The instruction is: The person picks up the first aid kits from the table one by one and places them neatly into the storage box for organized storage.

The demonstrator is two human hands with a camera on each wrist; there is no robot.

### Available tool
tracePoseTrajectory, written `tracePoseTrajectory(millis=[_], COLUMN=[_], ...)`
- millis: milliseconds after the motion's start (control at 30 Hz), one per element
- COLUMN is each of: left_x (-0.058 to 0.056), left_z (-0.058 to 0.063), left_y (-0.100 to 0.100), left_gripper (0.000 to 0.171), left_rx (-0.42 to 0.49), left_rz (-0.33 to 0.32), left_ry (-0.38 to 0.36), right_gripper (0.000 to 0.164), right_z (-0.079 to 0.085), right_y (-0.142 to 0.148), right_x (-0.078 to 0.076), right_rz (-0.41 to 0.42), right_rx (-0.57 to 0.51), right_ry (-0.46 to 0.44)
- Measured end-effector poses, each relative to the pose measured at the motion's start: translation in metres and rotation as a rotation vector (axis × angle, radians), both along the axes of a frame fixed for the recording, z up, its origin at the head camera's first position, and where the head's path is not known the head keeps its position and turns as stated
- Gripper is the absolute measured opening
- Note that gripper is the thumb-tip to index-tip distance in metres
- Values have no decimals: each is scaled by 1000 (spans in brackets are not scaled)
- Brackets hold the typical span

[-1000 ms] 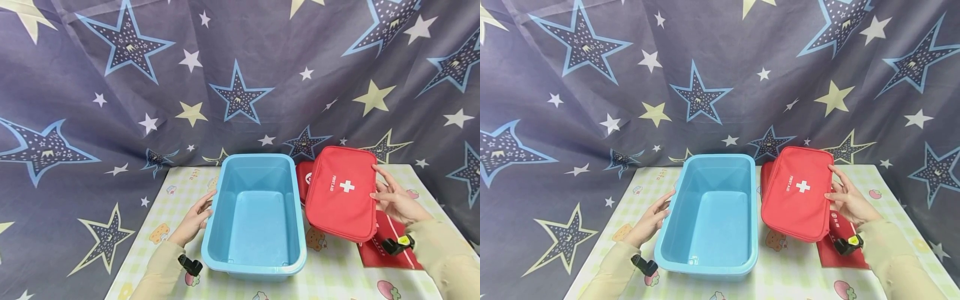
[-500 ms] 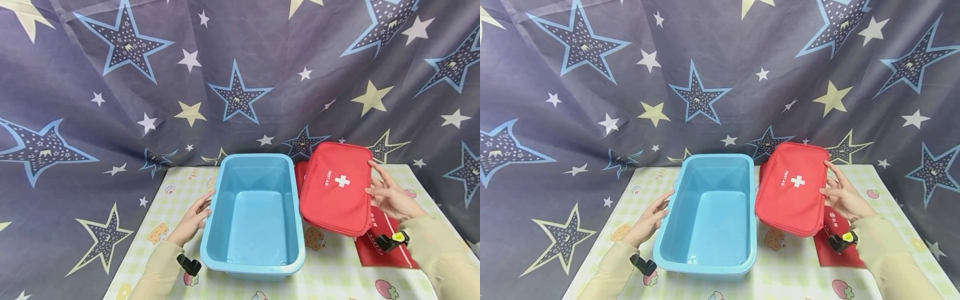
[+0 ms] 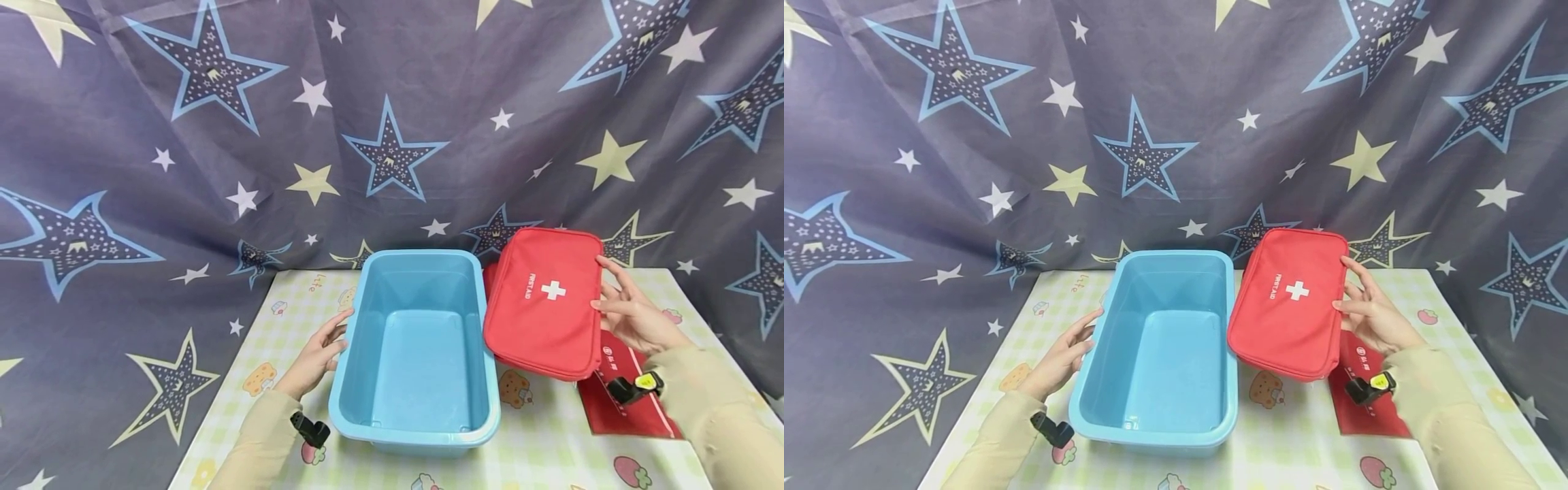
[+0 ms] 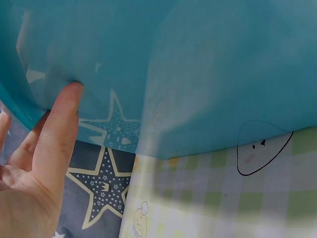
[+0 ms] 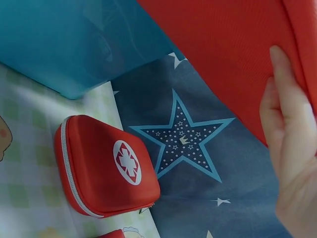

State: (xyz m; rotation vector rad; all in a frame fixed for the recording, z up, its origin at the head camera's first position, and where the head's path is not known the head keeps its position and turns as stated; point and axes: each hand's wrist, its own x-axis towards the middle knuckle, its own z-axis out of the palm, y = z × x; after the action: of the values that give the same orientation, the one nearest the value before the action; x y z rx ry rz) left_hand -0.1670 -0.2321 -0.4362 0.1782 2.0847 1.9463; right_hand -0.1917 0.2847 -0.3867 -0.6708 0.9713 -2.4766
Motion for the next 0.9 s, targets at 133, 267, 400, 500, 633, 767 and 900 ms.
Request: tracePoseTrajectory(millis=[133,267,400,500,633,767,900], left_x=[0,0,-1,0,0,0,0], left_z=[1,1,2,2,1,0,0], left_y=[0,0,1,1,2,2,2], left_gripper=[59,59,59,59,58,58,58], left_rx=[-1,2,7,10,7,0,-8], left_rz=[-3,-5,-5,-8,-8,4,10], left_ry=[2,4,7,6,2,0,2], right_gripper=[70,70,70,70,70,70,70], right_z=[1,6,10,12,15,16,17], right_y=[2,3,2,-1,-6,-12,-20], right_x=[0,1,0,-1,-1,-2,-4], right_rz=[3,-2,-10,-16,-18,-7,3], right_rx=[-34,-33,-19,-14,-12,-21,-32], right_ry=[7,-4,-12,-11,-5,-11,-21])
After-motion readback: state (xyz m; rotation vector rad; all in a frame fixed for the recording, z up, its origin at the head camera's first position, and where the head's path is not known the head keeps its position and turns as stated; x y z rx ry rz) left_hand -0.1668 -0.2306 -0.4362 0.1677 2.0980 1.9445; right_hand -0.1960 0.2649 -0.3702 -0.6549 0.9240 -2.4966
